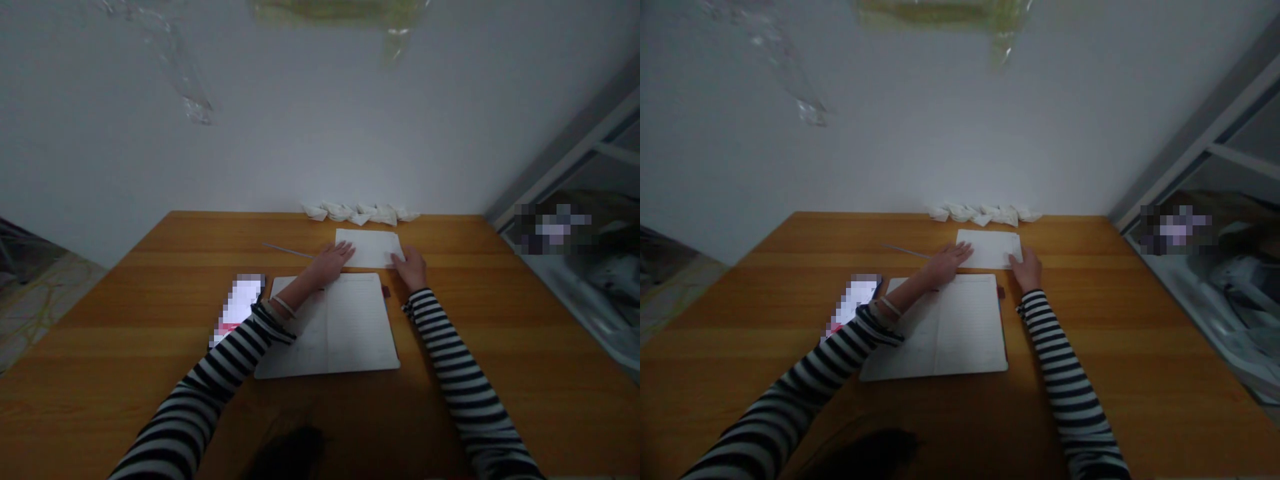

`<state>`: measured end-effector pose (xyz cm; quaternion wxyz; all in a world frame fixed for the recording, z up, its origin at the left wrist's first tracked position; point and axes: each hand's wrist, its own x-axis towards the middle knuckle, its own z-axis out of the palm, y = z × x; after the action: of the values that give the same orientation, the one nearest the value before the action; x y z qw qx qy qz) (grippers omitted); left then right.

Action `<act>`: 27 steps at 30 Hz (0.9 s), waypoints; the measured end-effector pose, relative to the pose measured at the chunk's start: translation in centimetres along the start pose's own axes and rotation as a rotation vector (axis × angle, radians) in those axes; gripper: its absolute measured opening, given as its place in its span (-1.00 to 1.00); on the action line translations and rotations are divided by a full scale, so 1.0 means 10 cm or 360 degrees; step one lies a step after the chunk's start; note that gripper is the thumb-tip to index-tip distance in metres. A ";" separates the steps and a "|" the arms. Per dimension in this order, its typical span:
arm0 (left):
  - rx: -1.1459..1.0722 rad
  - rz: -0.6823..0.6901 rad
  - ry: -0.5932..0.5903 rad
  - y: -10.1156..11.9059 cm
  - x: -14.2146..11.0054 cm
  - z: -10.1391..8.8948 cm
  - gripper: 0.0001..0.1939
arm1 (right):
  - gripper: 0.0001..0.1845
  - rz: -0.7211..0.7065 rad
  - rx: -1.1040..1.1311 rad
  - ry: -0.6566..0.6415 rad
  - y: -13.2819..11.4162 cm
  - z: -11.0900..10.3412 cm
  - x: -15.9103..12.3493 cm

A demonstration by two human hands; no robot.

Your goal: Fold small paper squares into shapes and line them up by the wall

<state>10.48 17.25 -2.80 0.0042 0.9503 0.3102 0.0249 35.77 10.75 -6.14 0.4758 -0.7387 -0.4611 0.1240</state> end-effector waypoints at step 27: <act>0.0102 -0.0261 -0.0292 1.68 -1.38 -0.04 -0.50 | -0.48 -0.0249 0.0591 -0.0523 -0.25 -0.02 -0.58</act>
<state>9.26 -4.49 -2.60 0.0042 0.9197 0.3858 -0.0725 31.31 6.33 -5.45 0.5302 -0.5705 -0.5573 0.2876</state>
